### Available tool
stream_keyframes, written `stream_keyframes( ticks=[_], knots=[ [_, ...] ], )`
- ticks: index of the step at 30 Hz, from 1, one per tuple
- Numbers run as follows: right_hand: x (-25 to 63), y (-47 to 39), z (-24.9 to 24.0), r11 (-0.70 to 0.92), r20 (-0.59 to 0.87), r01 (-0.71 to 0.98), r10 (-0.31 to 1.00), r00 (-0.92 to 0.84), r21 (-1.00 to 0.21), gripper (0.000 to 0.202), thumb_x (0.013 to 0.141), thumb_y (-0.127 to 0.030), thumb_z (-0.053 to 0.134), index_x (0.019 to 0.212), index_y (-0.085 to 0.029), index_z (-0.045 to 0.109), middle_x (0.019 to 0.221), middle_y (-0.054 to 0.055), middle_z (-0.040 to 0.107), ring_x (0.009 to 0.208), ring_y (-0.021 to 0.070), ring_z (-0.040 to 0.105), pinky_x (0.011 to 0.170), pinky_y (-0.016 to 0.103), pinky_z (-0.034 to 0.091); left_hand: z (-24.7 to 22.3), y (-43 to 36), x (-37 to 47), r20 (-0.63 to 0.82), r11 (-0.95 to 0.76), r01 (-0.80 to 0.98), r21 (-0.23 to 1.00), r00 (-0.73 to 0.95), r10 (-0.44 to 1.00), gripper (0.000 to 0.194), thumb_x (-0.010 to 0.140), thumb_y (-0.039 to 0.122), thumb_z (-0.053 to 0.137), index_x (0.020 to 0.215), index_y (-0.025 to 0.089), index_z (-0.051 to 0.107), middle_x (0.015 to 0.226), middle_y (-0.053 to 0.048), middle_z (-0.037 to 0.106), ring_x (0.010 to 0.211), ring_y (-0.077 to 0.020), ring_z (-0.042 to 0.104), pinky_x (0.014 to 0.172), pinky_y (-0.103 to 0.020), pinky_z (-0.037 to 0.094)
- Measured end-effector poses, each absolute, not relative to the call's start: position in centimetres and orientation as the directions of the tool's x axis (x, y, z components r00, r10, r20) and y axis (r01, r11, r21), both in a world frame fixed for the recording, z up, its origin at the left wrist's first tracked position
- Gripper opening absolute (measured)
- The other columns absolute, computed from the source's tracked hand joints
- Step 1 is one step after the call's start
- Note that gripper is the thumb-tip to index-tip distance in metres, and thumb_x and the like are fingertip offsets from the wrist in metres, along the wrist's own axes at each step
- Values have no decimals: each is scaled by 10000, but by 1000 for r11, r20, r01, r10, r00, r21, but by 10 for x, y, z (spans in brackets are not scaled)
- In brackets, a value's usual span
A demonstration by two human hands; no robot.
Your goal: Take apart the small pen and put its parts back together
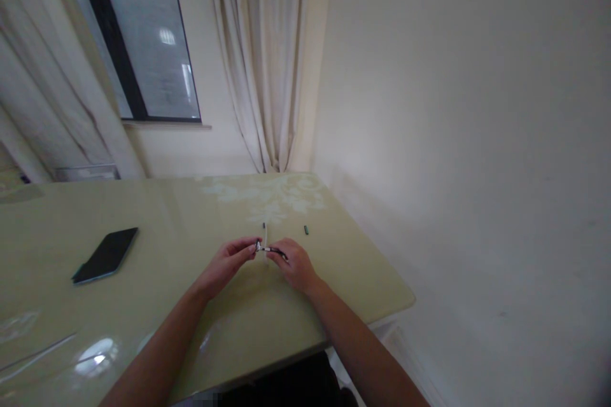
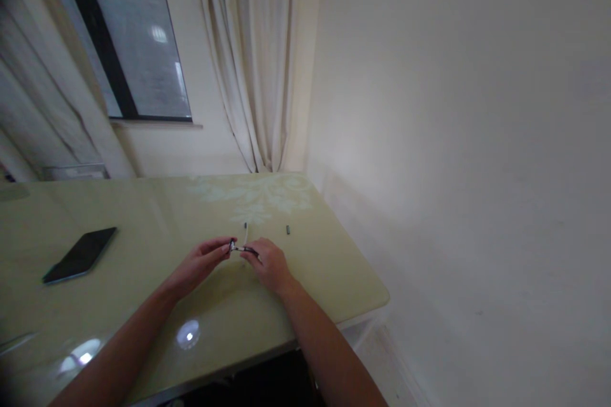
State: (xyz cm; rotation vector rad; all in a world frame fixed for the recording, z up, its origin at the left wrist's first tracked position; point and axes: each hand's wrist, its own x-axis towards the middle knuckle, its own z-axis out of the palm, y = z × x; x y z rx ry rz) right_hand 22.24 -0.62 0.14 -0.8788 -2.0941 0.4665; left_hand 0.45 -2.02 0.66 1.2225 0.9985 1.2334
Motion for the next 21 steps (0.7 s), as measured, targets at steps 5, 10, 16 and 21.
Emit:
stream_keyframes(
  ticks=[5, 10, 16, 21],
  knots=[
    [223, -5, 1, 690, 538, 438, 724, -431, -577, 270, 1012, -442, 589, 1076, -211, 714, 945, 59, 685, 898, 190, 586, 824, 304, 437, 2, -18, 2, 58, -29, -201, 979, 138, 989, 389, 714, 425, 876, 1031, 206, 823, 990, -82, 787, 865, -183, 662, 862, -310, 516],
    [223, -5, 2, 697, 550, 419, 717, -429, -582, 271, 1009, -442, 590, 1058, -207, 716, 924, 54, 678, 895, 190, 578, 819, 299, 430, 4, -20, 3, 22, 29, -299, 954, 164, 986, 365, 698, 395, 898, 1010, 218, 828, 1031, -74, 787, 914, -172, 674, 904, -294, 512],
    [223, -3, 1, 700, 561, 394, 714, -419, -596, 268, 997, -440, 611, 1056, -201, 717, 920, 53, 684, 898, 192, 590, 821, 301, 435, 5, -20, 3, 12, 31, -284, 958, 151, 989, 398, 683, 399, 906, 1022, 208, 826, 1017, -83, 784, 896, -174, 670, 898, -307, 522],
    [222, -3, -2, 707, 571, 389, 707, -417, -591, 267, 1003, -436, 601, 1042, -202, 725, 914, 58, 684, 894, 195, 587, 818, 306, 438, 5, -19, 3, 35, -5, -234, 972, 122, 992, 441, 686, 433, 894, 1050, 196, 816, 1027, -97, 784, 868, -184, 674, 888, -328, 532]
  ],
)
